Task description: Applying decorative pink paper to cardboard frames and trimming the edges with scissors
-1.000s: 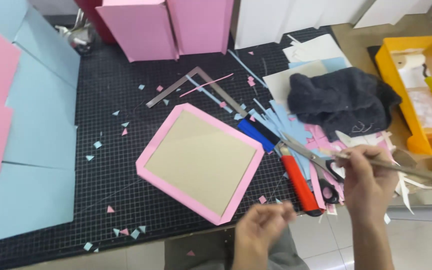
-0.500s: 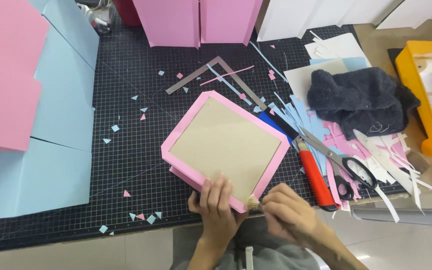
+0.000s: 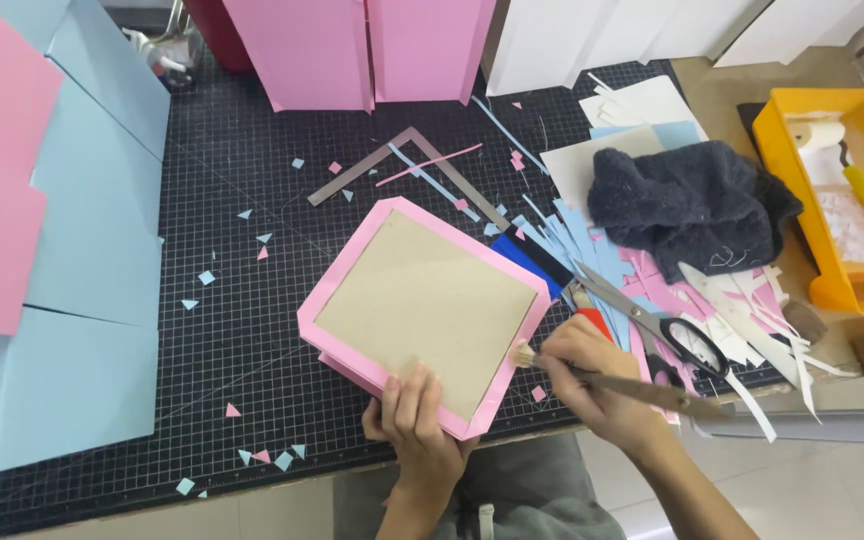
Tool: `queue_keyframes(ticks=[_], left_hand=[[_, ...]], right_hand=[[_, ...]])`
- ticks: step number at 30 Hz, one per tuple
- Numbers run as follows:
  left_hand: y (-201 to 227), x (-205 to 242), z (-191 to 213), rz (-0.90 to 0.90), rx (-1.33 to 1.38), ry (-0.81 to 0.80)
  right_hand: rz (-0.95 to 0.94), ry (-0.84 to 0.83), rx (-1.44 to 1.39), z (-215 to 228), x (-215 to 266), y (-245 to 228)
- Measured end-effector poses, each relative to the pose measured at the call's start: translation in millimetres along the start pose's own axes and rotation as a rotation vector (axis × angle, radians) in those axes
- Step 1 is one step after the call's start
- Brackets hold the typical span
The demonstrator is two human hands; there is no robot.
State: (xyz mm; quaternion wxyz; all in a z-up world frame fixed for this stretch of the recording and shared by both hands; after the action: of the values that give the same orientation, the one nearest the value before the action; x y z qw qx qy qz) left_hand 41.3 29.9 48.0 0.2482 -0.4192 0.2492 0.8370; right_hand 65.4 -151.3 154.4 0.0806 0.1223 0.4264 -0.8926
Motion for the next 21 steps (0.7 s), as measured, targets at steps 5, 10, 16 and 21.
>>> queue_keyframes(ticks=[5, 10, 16, 21], left_hand=[[-1.2, -0.2, -3.2, -0.031, 0.004, 0.015], [-5.2, -0.7, -2.0, -0.087, -0.076, 0.002], [-4.2, -2.3, 0.3, -0.104, -0.086, -0.008], [-1.6, 0.5, -1.8, -0.07, -0.058, 0.02]], right_hand=[[-0.195, 0.313, -0.265, 18.3, 1.4, 27.6], [0.055, 0.146, -0.083, -36.2, 41.1, -32.6], [-0.119, 0.169, -0.305, -13.3, 36.1, -5.5], [0.109, 0.183, 0.201, -33.0, 49.4, -2.0]])
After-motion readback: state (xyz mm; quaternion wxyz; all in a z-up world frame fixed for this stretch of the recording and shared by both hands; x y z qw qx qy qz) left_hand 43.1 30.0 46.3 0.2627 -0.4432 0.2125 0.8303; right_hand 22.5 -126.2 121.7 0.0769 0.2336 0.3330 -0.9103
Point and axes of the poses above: each hand's wrist, its own x-axis away from the middle knuckle, its own z-axis out of the back of the hand, y = z × x, the point moved 7 cm from there along -x, towards the middle knuckle, and after that the axes turned 14 degrees about -z, right-handed, at the moved point
